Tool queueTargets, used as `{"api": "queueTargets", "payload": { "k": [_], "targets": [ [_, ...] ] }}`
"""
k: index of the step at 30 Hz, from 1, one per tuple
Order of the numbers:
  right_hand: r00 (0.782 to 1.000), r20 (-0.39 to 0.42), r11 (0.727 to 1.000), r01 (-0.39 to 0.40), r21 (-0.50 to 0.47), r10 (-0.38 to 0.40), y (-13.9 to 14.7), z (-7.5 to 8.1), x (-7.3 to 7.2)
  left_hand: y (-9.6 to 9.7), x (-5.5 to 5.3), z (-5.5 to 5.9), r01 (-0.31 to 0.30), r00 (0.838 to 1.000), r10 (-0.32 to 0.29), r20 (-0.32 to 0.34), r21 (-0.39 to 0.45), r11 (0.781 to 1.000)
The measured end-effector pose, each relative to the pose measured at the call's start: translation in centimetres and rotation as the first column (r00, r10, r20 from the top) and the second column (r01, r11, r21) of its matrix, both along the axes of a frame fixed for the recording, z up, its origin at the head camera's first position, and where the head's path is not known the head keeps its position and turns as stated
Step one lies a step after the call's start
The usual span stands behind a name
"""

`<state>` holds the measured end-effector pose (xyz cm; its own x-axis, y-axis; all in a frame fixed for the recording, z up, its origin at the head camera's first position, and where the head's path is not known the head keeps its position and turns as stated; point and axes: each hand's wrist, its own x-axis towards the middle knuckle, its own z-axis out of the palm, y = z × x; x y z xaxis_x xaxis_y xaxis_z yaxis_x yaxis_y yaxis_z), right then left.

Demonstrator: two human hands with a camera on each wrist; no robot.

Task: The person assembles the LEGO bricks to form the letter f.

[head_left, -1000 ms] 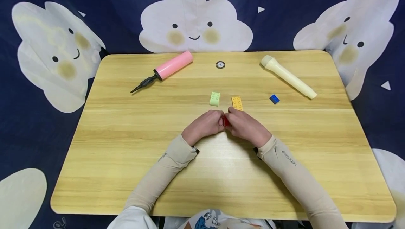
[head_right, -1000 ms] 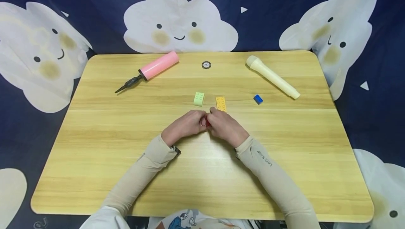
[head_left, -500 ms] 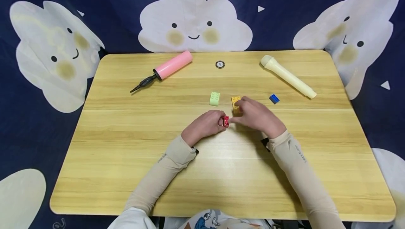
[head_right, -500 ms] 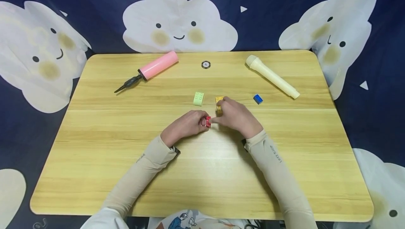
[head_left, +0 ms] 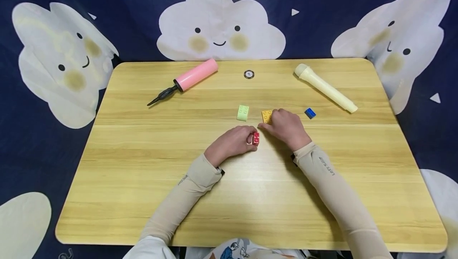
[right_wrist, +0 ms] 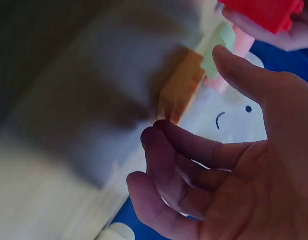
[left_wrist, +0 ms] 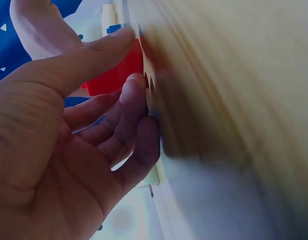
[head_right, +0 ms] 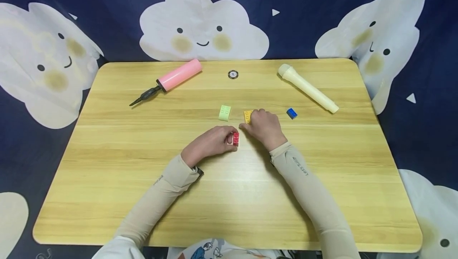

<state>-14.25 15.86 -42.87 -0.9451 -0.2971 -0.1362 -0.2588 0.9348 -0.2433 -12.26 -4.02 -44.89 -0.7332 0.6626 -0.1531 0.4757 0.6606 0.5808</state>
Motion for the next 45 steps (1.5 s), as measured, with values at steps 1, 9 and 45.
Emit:
{"api": "queueTargets", "payload": {
  "k": [1,9,45],
  "targets": [
    [1.0,-0.001,1.0,-0.001,0.008,0.001,-0.1,-0.1,0.0,0.0,0.0,0.0,0.004,1.0,-0.004,-0.004,0.003,1.0],
    [1.0,-0.013,1.0,-0.013,0.028,0.013,-0.2,-0.3,0.2,0.2,0.2,0.1,0.021,0.999,-0.02,-0.036,0.03,0.999],
    [0.964,-0.029,0.955,-0.266,-0.13,0.265,0.3,4.1,4.3,0.0,-0.8,-0.2,-0.022,0.993,0.011,0.119,0.09,0.996]
  ]
}}
